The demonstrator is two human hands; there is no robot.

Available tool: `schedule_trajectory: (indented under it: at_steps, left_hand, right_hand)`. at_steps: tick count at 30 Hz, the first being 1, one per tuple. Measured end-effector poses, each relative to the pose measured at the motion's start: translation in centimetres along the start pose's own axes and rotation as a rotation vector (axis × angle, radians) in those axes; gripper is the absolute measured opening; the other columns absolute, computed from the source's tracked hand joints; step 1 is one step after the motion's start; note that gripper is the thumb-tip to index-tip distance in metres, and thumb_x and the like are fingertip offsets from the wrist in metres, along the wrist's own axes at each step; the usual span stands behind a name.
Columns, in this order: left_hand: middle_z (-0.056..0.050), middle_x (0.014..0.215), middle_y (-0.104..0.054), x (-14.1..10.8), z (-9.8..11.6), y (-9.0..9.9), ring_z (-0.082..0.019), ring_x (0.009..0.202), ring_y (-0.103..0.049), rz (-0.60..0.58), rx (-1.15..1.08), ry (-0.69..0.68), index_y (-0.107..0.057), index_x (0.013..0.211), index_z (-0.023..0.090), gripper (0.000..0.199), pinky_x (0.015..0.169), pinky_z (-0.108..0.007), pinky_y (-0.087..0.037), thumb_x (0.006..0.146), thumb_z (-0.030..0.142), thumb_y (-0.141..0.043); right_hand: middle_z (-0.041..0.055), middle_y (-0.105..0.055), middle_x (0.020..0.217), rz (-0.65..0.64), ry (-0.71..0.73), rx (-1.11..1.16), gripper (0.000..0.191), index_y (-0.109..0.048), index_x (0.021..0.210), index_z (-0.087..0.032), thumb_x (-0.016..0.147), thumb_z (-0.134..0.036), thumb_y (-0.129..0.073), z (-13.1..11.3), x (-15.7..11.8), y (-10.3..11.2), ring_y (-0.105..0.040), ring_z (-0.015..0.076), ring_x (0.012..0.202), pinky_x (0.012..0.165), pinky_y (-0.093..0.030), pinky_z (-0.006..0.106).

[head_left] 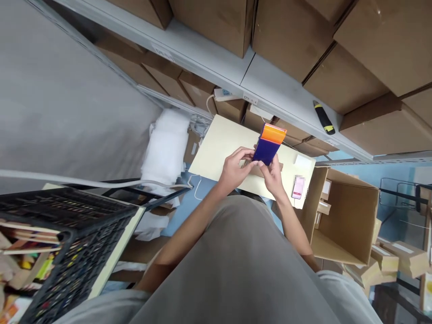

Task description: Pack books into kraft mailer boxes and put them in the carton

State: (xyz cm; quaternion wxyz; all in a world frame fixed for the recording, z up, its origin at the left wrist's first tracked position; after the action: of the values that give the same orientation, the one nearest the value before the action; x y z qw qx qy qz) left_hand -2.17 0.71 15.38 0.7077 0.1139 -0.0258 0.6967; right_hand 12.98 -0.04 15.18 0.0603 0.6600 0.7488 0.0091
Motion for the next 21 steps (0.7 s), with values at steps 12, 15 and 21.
schedule_trajectory:
  at_steps: [12, 15, 21]
  left_hand:
    - [-0.013, 0.136, -0.072, -1.2, 3.4, 4.8, -0.025, 0.123, -0.074, 0.018, 0.082, -0.117, -0.065, 0.148, 0.024, 0.051, 0.097, -0.039, -0.066, 0.106, 0.051, -0.074]
    - [-0.012, 0.134, -0.073, -0.6, 6.1, 6.0, -0.028, 0.125, -0.073, 0.003, 0.084, -0.193, -0.071, 0.142, 0.025, 0.047, 0.099, -0.043, -0.067, 0.106, 0.056, -0.073]
    - [-0.008, 0.118, -0.079, -0.2, 9.8, 6.8, -0.028, 0.114, -0.074, -0.064, 0.215, -0.292, -0.078, 0.126, 0.028, 0.028, 0.105, -0.051, -0.065, 0.105, 0.047, -0.075]
  right_hand:
    - [0.0122, -0.080, 0.134, -0.001, 0.025, -0.146, 0.063, -0.068, 0.135, -0.026, 0.100, -0.078, -0.074, -1.0, -1.8, 0.2, -0.076, 0.0309, 0.123, 0.112, -0.064, 0.047]
    - [0.0105, -0.080, 0.125, -0.065, 0.041, -0.307, 0.047, -0.067, 0.131, -0.026, 0.105, -0.066, -0.073, -1.7, -3.0, 0.7, -0.075, 0.0291, 0.111, 0.101, -0.066, 0.046]
    - [0.0093, -0.076, 0.110, -0.140, 0.201, -0.589, 0.016, -0.065, 0.120, -0.026, 0.107, -0.036, -0.067, -3.3, -4.5, 1.9, -0.071, 0.0296, 0.102, 0.094, -0.064, 0.049]
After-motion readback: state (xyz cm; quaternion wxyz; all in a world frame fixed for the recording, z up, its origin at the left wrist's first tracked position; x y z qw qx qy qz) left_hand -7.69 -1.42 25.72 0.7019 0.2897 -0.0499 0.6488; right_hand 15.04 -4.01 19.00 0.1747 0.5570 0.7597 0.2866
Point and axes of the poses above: each hand's wrist, its own x-axis towards the middle knuckle, its own y-axis out of the back of the hand, z = x × y, the point moved 8 cm from there along x, towards the middle knuckle
